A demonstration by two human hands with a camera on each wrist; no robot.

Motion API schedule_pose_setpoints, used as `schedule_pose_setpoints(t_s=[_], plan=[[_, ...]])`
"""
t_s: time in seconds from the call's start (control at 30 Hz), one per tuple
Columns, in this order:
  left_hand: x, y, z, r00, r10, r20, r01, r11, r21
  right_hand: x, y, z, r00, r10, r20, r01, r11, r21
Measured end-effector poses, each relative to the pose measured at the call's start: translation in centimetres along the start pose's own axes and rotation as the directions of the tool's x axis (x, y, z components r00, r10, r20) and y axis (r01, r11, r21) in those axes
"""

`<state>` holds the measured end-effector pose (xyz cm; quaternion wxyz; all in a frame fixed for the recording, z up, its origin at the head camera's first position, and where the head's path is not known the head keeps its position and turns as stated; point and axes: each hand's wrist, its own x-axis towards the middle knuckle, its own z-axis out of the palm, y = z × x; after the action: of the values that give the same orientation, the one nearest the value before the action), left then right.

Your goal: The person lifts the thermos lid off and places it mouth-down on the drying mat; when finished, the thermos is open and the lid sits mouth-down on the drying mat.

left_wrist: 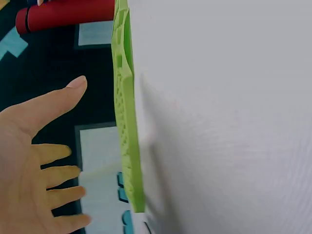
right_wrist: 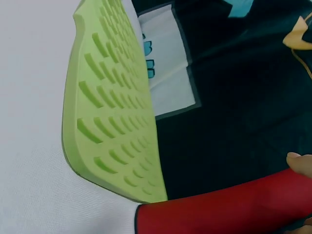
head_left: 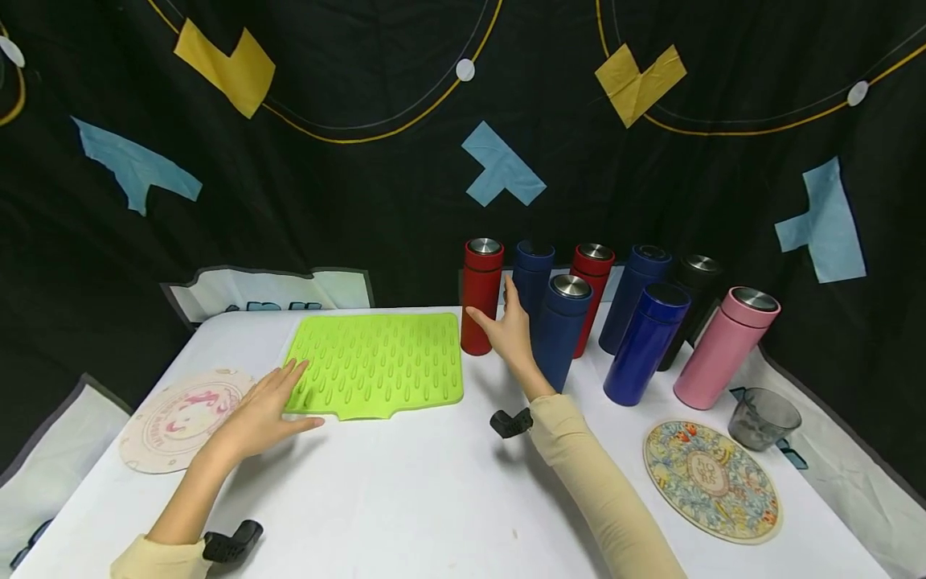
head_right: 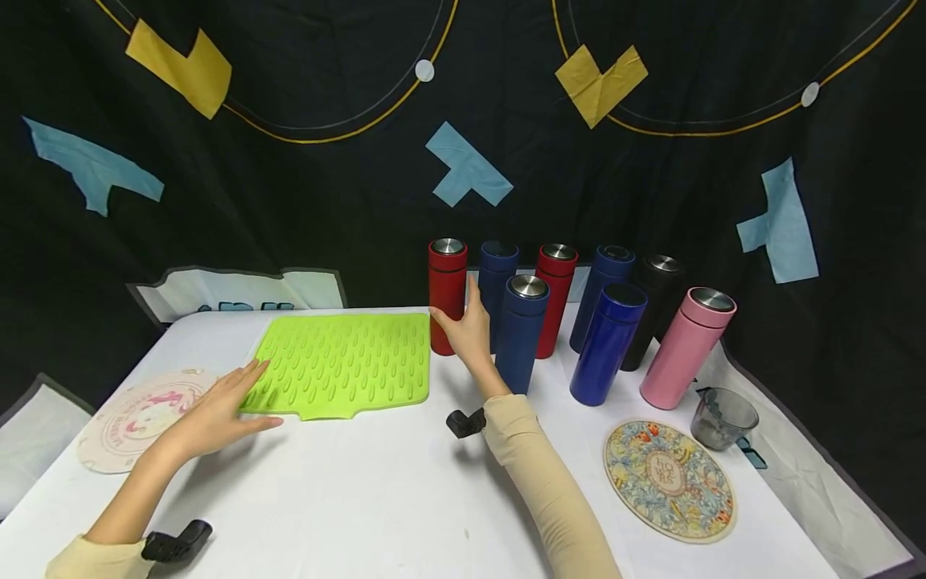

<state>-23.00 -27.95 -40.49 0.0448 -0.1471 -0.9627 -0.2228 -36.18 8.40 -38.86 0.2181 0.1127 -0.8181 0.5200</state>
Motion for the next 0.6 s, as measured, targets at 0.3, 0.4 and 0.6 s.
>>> schedule_pose_setpoints(t_s=[0.3,0.4,0.6], plan=[[0.3,-1.0,1.1,0.995,-0.012,0.095,0.021,0.995,-0.099,1.7,1.6,1.6,0.999,0.023,-0.045,-0.021,0.999,0.044],[0.2,-1.0,1.2,0.993,-0.027,0.115,0.038,0.995,-0.088,2.2,2.0,1.8,0.999,0.038,-0.038,-0.037,0.999,0.03],[0.3,-0.8,1.0,0.992,-0.022,0.124,0.03,0.997,-0.068,2.5,2.4,2.1,0.999,0.031,-0.045,-0.029,0.999,0.028]])
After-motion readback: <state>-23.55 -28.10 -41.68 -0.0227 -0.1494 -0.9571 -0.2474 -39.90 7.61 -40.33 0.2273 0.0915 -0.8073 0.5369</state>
